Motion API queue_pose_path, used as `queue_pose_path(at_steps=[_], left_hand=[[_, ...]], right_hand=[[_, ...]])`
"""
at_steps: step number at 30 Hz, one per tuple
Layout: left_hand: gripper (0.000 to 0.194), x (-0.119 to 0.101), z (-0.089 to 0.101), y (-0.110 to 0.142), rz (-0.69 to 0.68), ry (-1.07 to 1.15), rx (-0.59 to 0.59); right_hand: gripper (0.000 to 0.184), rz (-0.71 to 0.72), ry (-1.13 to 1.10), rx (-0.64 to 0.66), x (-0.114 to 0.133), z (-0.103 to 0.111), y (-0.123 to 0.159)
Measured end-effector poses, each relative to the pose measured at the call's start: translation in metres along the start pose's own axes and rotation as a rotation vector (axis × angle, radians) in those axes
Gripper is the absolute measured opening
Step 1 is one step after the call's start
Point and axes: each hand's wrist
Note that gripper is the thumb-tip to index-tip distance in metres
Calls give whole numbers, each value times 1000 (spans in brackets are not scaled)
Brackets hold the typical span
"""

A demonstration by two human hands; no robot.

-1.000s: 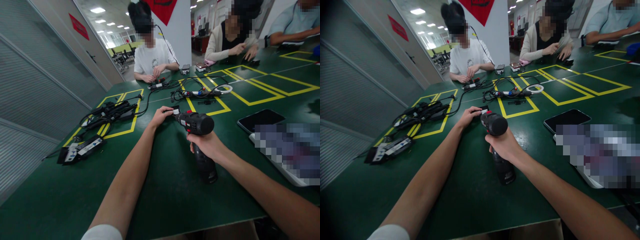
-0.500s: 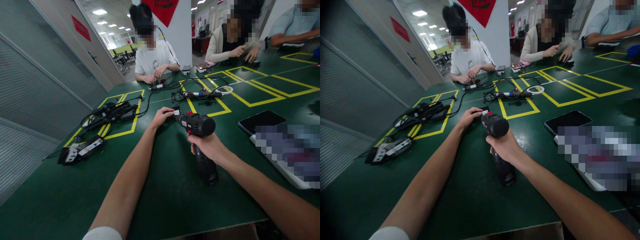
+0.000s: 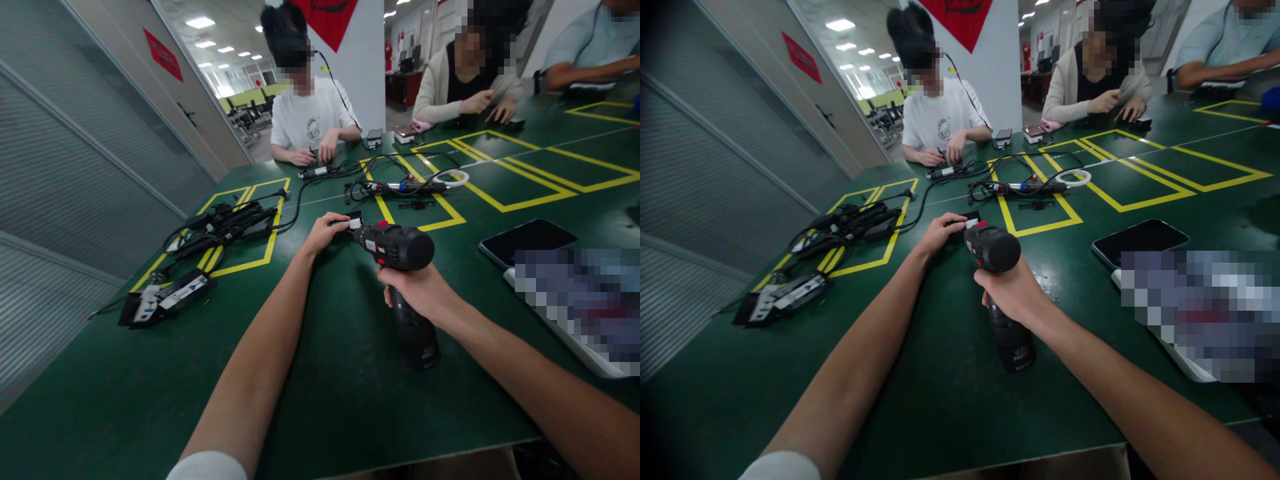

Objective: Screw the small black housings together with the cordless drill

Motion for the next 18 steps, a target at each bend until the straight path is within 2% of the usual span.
queue_pose_path(at_steps=[8, 18], left_hand=[[34, -2, 0, 2, 22, -2, 6], [36, 6, -2, -2, 20, 20, -3]], right_hand=[[8, -6, 6, -1, 1, 0, 0], [8, 6, -38, 1, -5, 1, -3]])
Point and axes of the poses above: each hand's wrist, its own y-axis away from the middle knuckle, its own z-axis out of the back of the hand, x = y × z, and after that the axes turned 14 degrees about -y, right-handed
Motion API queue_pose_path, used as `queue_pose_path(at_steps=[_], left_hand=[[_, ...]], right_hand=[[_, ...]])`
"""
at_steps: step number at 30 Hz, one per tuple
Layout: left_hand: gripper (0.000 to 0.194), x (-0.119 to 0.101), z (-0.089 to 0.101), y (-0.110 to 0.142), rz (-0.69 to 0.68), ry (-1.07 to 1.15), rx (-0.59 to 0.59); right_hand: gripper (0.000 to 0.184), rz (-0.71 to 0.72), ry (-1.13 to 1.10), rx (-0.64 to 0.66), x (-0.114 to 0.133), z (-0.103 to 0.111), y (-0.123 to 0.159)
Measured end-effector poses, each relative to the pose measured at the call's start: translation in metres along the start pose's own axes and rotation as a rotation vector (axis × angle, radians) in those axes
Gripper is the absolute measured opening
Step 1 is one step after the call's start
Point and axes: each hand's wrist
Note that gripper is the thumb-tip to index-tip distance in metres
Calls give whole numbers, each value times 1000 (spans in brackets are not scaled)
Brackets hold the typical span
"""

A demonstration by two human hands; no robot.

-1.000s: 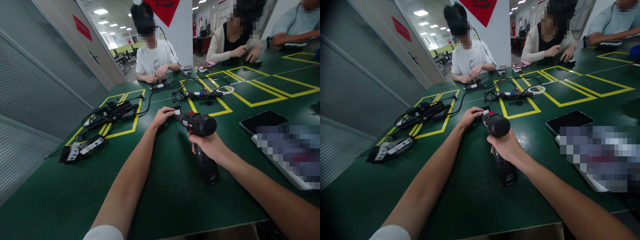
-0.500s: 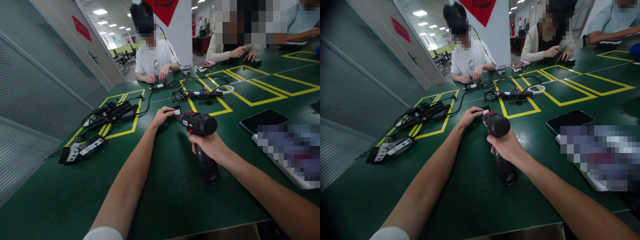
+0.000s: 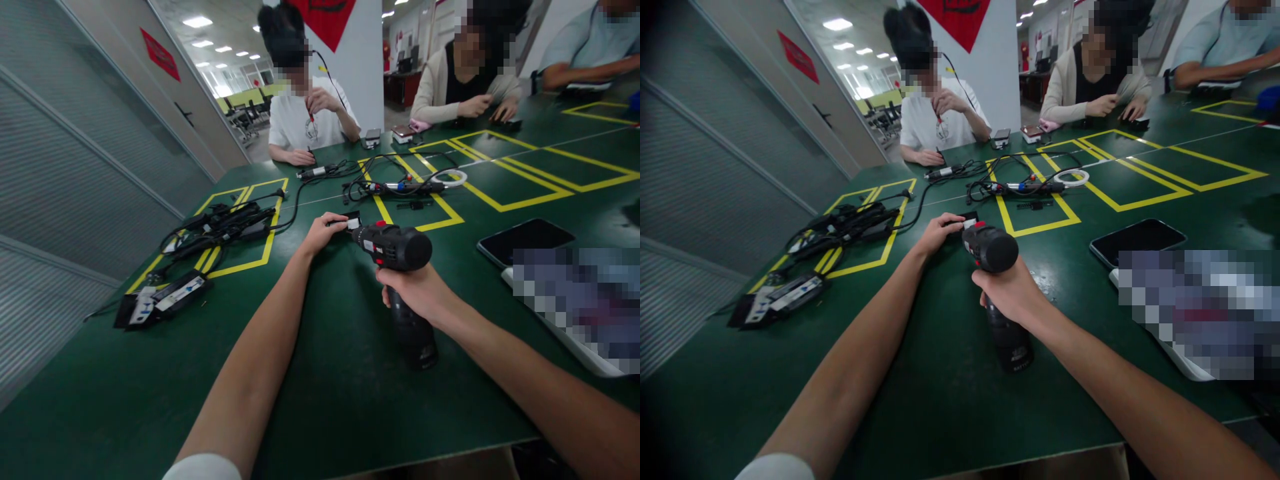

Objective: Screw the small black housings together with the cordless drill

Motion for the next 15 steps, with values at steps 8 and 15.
queue_pose_path(at_steps=[8, 15], left_hand=[[35, 1, 1, 0, -26, 7, -1], [35, 1, 1, 0, -25, 10, 0]], right_hand=[[7, 5, 18, 0, 1, 1, 1], [7, 20, 6, 9, 0, 1, 0]])
Point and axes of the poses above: each hand's wrist, its own y-axis away from the middle knuckle, its own z-axis out of the back of the hand, x = y × z, and after that the axes turned 14 degrees about -y, right-handed
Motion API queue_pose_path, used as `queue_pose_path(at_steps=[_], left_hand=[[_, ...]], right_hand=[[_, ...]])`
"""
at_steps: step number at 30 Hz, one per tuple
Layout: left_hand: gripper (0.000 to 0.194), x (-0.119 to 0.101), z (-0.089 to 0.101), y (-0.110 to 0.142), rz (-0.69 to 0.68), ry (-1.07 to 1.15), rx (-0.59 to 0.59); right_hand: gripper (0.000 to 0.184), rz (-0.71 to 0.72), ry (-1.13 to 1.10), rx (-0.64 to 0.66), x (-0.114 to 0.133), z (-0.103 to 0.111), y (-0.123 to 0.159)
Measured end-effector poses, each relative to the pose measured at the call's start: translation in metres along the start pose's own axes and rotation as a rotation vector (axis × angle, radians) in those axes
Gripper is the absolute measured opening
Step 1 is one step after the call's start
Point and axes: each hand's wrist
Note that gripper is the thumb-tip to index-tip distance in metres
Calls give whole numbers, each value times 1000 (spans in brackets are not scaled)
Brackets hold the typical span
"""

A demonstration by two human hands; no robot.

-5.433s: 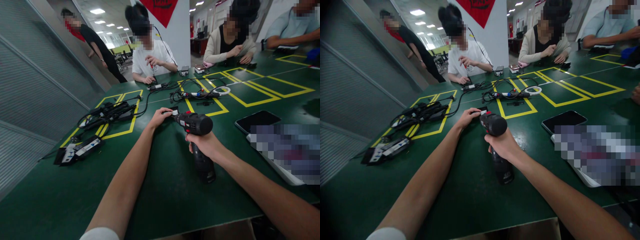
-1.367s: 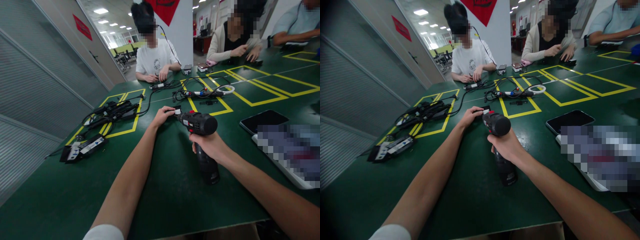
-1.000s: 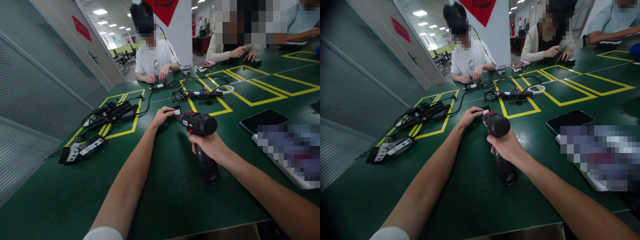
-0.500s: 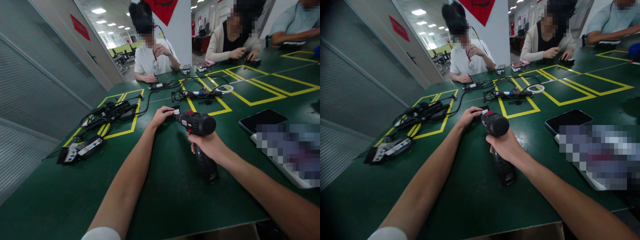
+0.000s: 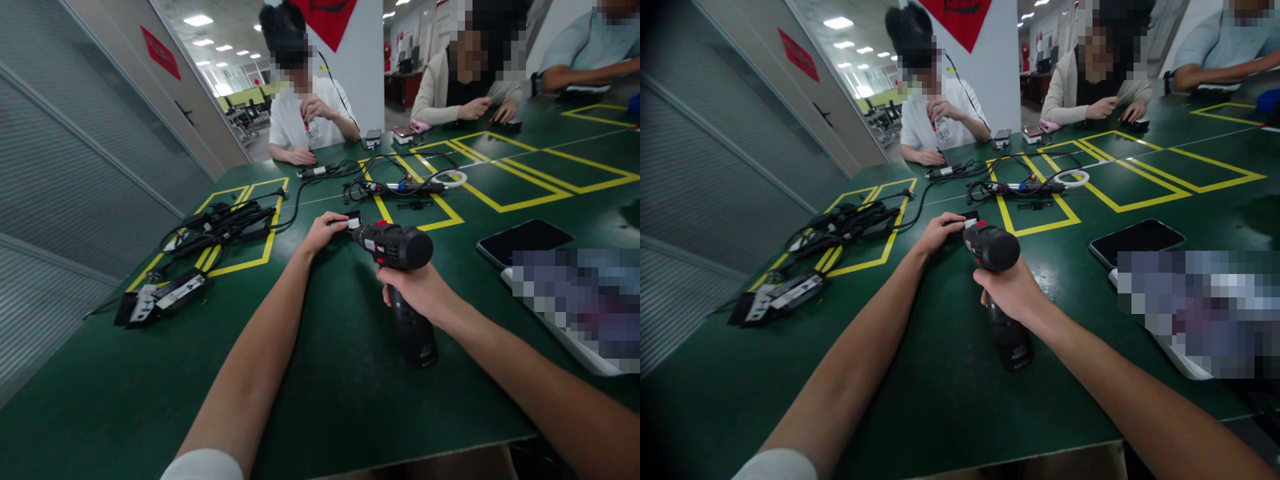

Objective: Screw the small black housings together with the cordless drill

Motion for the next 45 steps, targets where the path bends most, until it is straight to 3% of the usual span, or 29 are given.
queue_pose_path(at_steps=[45], left_hand=[[34, -2, 0, 0, -2, -5, -2]], right_hand=[[10, -7, -3, -14, 0, -1, 1]])
Point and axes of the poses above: each hand's wrist, its own y-axis away from the middle knuckle, its own z-axis out of the back of the hand, x = y × z, and after that the axes turned 14 degrees about -y, right-handed
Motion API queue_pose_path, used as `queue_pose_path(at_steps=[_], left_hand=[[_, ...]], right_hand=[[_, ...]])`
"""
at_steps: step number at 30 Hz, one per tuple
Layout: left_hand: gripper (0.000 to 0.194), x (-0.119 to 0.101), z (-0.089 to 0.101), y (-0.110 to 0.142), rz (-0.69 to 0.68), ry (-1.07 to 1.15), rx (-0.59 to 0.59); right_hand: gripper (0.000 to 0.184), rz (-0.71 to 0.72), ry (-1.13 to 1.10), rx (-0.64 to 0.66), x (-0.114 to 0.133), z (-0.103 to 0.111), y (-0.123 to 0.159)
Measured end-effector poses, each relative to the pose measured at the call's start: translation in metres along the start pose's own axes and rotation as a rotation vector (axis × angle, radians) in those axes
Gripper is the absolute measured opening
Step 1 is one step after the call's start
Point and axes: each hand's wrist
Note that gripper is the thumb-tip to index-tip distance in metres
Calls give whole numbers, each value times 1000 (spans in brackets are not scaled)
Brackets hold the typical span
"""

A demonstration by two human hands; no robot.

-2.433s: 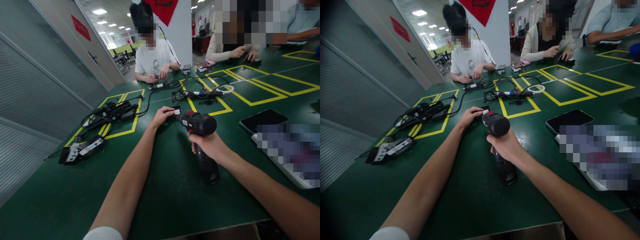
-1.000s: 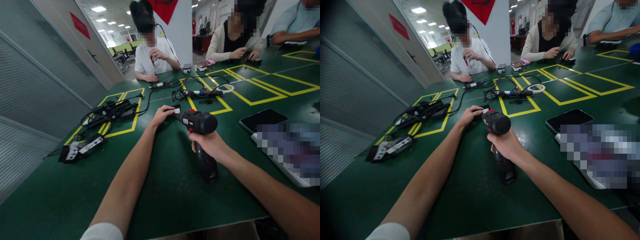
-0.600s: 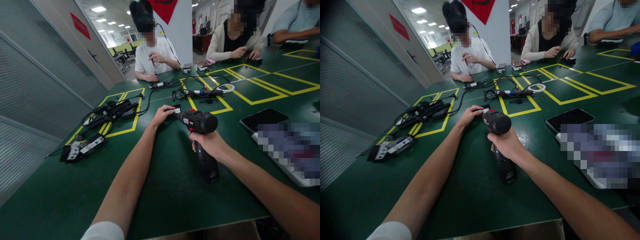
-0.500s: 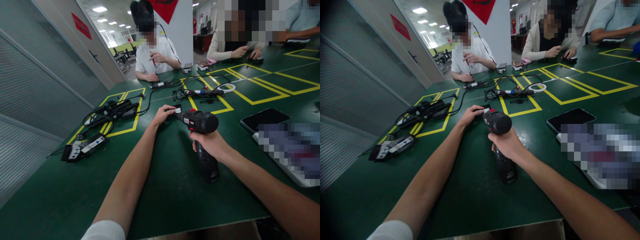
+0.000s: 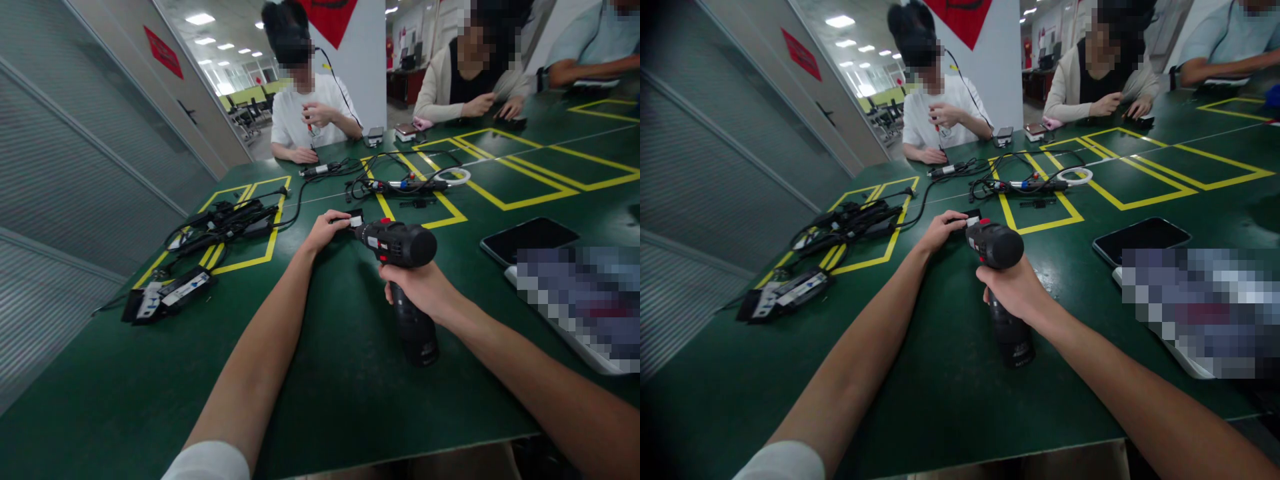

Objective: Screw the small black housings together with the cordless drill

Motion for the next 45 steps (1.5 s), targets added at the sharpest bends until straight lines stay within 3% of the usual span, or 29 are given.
queue_pose_path(at_steps=[45], left_hand=[[35, -2, 2, 0, 19, -1, 18]], right_hand=[[8, -17, -32, 0, 3, -1, 2]])
Point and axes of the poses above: each hand's wrist, its own y-axis away from the middle knuckle, its own z-axis out of the back of the hand, x = y × z, and after that the axes turned 14 degrees about -y, right-handed
